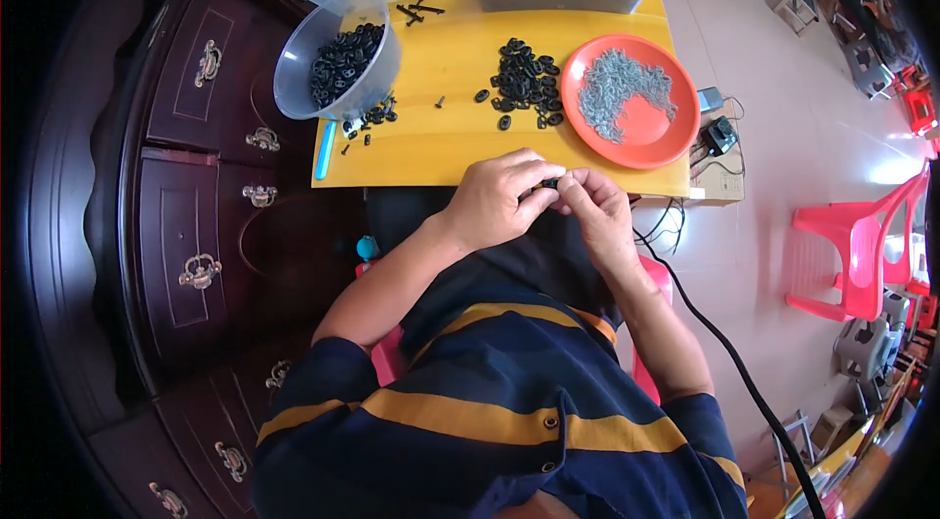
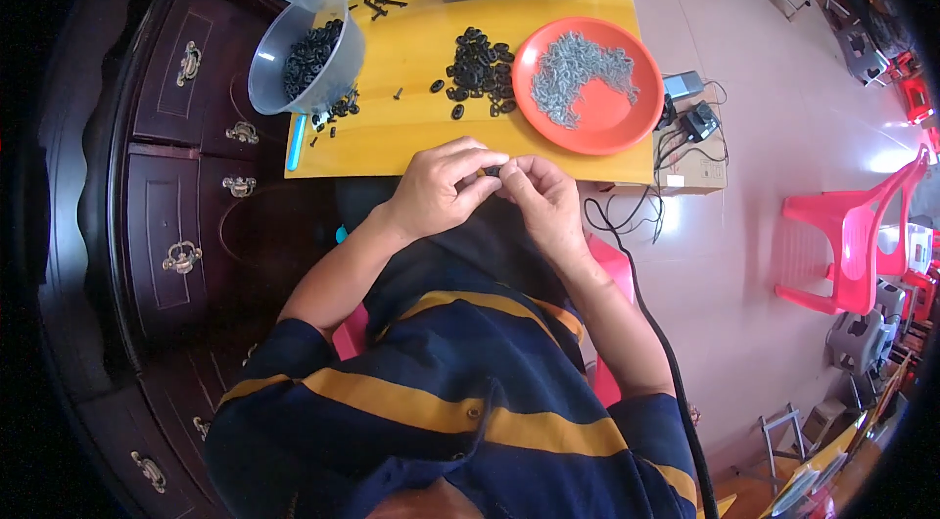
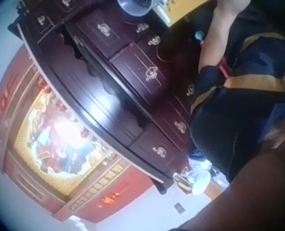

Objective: The person assembles fasteners by hand, inserting metal screws from a tray into plastic pieces and retrieving additional plastic components from storage bins onto the table.

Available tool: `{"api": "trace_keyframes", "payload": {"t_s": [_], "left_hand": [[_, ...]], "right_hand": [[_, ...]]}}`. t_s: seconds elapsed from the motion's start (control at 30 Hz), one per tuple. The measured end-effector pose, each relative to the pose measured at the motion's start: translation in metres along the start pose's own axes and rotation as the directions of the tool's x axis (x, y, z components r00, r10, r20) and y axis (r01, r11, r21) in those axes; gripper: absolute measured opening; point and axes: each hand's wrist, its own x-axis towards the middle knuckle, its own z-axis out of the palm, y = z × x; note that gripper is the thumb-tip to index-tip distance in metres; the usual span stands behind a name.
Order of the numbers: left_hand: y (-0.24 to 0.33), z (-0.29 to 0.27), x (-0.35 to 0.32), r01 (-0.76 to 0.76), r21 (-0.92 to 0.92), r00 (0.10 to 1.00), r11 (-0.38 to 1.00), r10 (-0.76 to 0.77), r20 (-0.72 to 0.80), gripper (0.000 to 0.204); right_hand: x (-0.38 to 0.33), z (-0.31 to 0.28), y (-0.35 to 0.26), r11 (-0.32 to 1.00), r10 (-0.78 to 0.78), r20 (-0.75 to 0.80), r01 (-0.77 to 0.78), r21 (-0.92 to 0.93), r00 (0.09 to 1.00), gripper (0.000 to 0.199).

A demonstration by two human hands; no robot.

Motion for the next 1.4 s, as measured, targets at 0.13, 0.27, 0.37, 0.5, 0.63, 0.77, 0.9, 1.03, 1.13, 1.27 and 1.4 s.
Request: {"api": "trace_keyframes", "payload": {"t_s": [0.13,0.27,0.37,0.5,0.63,0.77,0.9,1.03,1.13,1.27,1.4], "left_hand": [[-0.014,-0.036,0.014,0.081,0.006,0.993,0.997,-0.081,0.091,0.015],[-0.044,-0.095,0.048,0.202,0.204,0.963,0.958,-0.232,0.139,0.013],[-0.083,-0.155,0.089,0.324,0.318,0.94,0.891,-0.34,-0.004,0.019],[-0.115,-0.211,0.137,0.225,0.377,0.932,0.899,-0.085,-0.353,0.043],[-0.092,-0.174,0.128,0.237,0.197,0.948,0.951,-0.182,-0.263,0.035],[-0.072,-0.093,0.083,0.244,0.074,0.966,0.967,-0.249,0.07,0.017],[-0.071,-0.033,0.059,0.148,0.106,0.98,0.983,-0.16,0.118,0.015],[-0.069,-0.004,0.053,0.049,0.231,0.991,0.972,-0.076,0.112,0.016],[-0.067,0.003,0.054,0.023,0.227,0.993,0.974,-0.049,0.108,0.015],[-0.069,0.004,0.058,0.01,0.259,0.992,0.966,-0.042,0.117,0.013],[-0.068,0.003,0.059,0.006,0.26,0.991,0.966,-0.042,0.13,0.011]], "right_hand": [[0.008,0.015,-0.012,0.997,0.038,0.065,-0.033,-0.073,0.997,0.016],[0.016,0.021,-0.012,0.959,0.054,0.26,0.023,-0.284,0.964,0.014],[0.023,0.033,-0.022,0.903,0.087,0.335,0.068,-0.425,0.938,0.012],[0.032,0.039,-0.018,0.88,0.055,0.422,0.156,-0.449,0.905,0.014],[0.039,0.033,-0.016,0.895,0.087,0.331,0.073,-0.44,0.94,0.014],[0.043,0.027,-0.014,0.892,0.071,0.307,0.077,-0.444,0.949,0.014],[0.042,0.03,-0.016,0.862,0.026,0.354,0.158,-0.482,0.935,0.013],[0.04,0.028,-0.019,0.838,0.046,0.381,0.172,-0.518,0.924,0.008],[0.041,0.026,-0.019,0.837,0.042,0.379,0.174,-0.518,0.925,0.011],[0.04,0.026,-0.02,0.846,0.032,0.365,0.169,-0.506,0.931,0.011],[0.041,0.025,-0.017,0.878,0.022,0.368,0.159,-0.451,0.929,0.009]]}}
